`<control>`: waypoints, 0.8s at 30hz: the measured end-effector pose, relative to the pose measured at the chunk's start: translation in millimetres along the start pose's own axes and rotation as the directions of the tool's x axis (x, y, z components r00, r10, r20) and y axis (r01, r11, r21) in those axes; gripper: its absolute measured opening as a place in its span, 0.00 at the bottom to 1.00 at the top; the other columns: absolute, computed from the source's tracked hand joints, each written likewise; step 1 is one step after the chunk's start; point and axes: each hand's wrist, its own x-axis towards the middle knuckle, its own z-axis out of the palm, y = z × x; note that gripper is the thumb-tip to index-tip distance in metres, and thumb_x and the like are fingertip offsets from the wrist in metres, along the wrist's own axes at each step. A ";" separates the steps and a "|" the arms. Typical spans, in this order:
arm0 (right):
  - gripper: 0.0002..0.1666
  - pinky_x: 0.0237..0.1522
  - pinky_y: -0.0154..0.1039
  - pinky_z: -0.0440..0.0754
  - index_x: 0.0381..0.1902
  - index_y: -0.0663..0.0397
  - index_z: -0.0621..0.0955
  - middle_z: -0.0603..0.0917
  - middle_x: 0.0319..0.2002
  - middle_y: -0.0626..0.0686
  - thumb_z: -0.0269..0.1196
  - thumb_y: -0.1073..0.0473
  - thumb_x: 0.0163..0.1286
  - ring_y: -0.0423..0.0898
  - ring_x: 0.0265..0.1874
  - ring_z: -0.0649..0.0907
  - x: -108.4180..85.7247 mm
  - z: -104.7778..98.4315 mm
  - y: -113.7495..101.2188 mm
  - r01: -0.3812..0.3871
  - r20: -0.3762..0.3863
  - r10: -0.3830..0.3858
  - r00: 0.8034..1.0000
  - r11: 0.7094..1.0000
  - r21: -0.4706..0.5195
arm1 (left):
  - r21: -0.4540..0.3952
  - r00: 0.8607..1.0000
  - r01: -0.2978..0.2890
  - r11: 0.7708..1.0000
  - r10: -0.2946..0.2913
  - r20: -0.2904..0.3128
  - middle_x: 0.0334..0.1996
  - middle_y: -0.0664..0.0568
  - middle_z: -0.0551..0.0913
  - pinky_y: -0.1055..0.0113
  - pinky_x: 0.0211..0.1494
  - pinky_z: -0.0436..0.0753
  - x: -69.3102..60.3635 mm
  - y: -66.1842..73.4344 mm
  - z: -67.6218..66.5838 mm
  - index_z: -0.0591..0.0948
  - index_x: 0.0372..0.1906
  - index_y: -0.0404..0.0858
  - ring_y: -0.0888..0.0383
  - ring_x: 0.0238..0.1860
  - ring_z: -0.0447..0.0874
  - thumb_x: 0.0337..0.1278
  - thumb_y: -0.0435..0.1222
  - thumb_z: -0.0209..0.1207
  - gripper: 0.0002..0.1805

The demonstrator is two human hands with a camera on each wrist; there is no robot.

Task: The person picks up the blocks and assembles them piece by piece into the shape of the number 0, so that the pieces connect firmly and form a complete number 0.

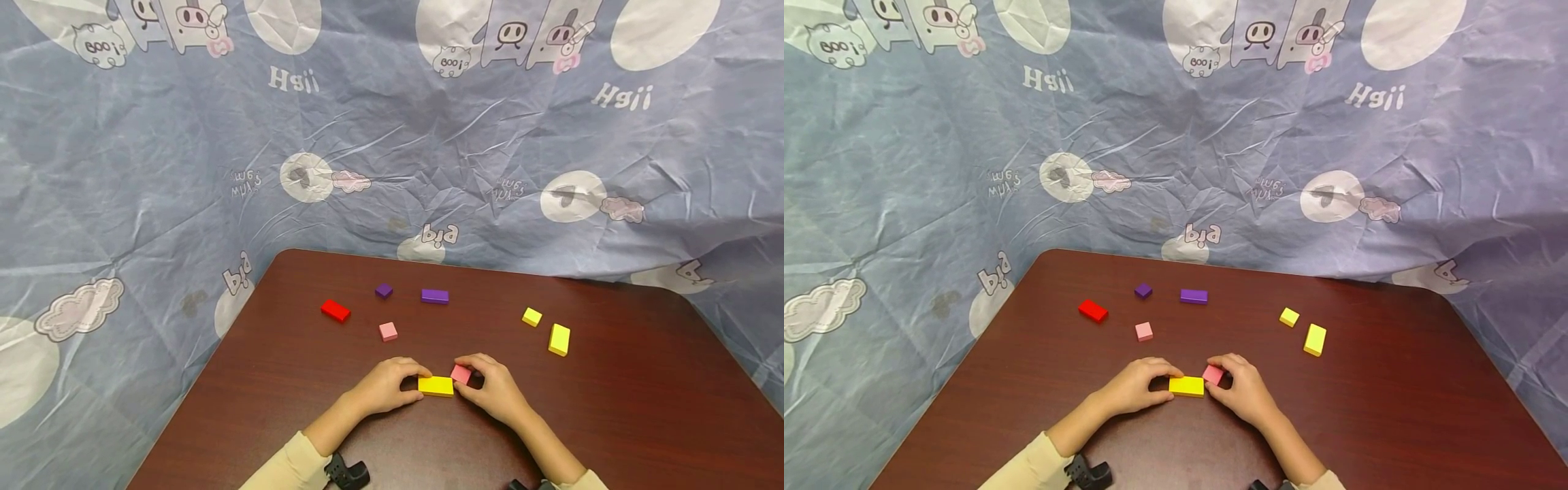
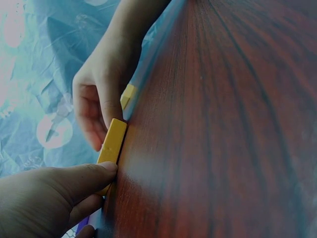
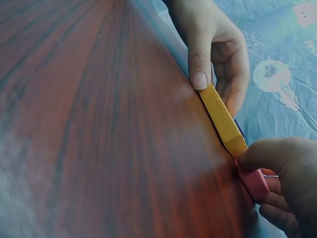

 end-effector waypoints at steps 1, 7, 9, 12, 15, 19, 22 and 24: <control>0.23 0.42 0.40 0.82 0.46 0.55 0.85 0.84 0.42 0.43 0.77 0.63 0.50 0.41 0.39 0.81 0.0 0.0 -0.1 0.002 -0.001 -0.002 1.000 1.000 0.000 | -0.002 1.000 0.000 1.000 0.000 0.000 0.45 0.59 0.83 0.73 0.55 0.75 -0.1 -0.2 0.2 0.83 0.51 0.44 0.65 0.47 0.78 0.56 0.38 0.68 0.17; 0.22 0.44 0.42 0.81 0.45 0.53 0.85 0.84 0.42 0.41 0.77 0.63 0.50 0.42 0.41 0.81 -0.8 -0.4 0.3 0.008 -0.004 -0.008 1.000 1.000 -0.004 | 0.002 1.000 -0.006 1.000 0.006 -0.002 0.45 0.59 0.83 0.73 0.55 0.75 -0.1 -1.0 0.8 0.83 0.51 0.44 0.65 0.47 0.79 0.56 0.38 0.68 0.17; 0.22 0.45 0.43 0.81 0.45 0.52 0.85 0.84 0.42 0.41 0.77 0.63 0.50 0.42 0.42 0.81 -1.0 -0.5 0.7 0.010 -0.003 -0.010 1.000 1.000 -0.005 | 0.002 1.000 -0.007 1.000 0.007 -0.003 0.44 0.59 0.83 0.73 0.55 0.74 -0.2 -1.3 0.8 0.83 0.51 0.44 0.65 0.47 0.79 0.55 0.38 0.68 0.17; 0.22 0.45 0.43 0.81 0.45 0.53 0.85 0.84 0.42 0.41 0.77 0.63 0.50 0.42 0.42 0.81 -1.1 -0.8 1.0 0.021 -0.007 -0.021 1.000 1.000 -0.011 | 0.003 1.000 -0.010 1.000 0.010 -0.005 0.44 0.58 0.83 0.73 0.55 0.75 0.0 -1.2 0.3 0.83 0.51 0.43 0.65 0.47 0.79 0.55 0.38 0.68 0.17; 0.23 0.46 0.42 0.81 0.45 0.53 0.85 0.83 0.42 0.42 0.77 0.63 0.49 0.43 0.43 0.81 -1.5 -1.0 0.2 0.051 -0.023 -0.051 0.998 0.998 -0.022 | 0.004 1.000 -0.011 1.000 0.011 -0.005 0.44 0.58 0.83 0.73 0.54 0.74 0.2 -1.6 0.4 0.83 0.51 0.44 0.65 0.47 0.79 0.55 0.38 0.68 0.17; 0.23 0.47 0.37 0.78 0.44 0.55 0.85 0.83 0.44 0.43 0.77 0.64 0.47 0.43 0.45 0.79 -3.1 0.9 -1.8 0.092 -0.070 -0.092 0.993 0.996 -0.013 | 0.006 1.000 -0.015 1.000 0.015 -0.009 0.44 0.58 0.83 0.73 0.54 0.75 0.3 -1.8 0.9 0.83 0.50 0.43 0.65 0.46 0.79 0.55 0.38 0.68 0.17; 0.21 0.48 0.35 0.77 0.43 0.56 0.85 0.83 0.44 0.44 0.76 0.63 0.48 0.43 0.46 0.78 -5.0 4.6 -4.9 0.124 -0.116 -0.123 0.986 0.992 -0.004 | 0.008 1.000 -0.018 1.000 0.018 -0.011 0.44 0.58 0.83 0.73 0.54 0.75 0.1 -1.9 1.1 0.83 0.51 0.43 0.65 0.46 0.79 0.55 0.38 0.68 0.17; 0.19 0.46 0.36 0.78 0.42 0.56 0.86 0.83 0.43 0.44 0.76 0.62 0.50 0.43 0.45 0.78 -6.1 7.7 -8.1 0.146 -0.139 -0.146 0.980 0.989 -0.010 | 0.008 1.000 -0.019 1.000 0.019 -0.012 0.44 0.58 0.83 0.72 0.54 0.75 0.0 -2.4 1.3 0.83 0.51 0.43 0.65 0.47 0.79 0.55 0.38 0.69 0.17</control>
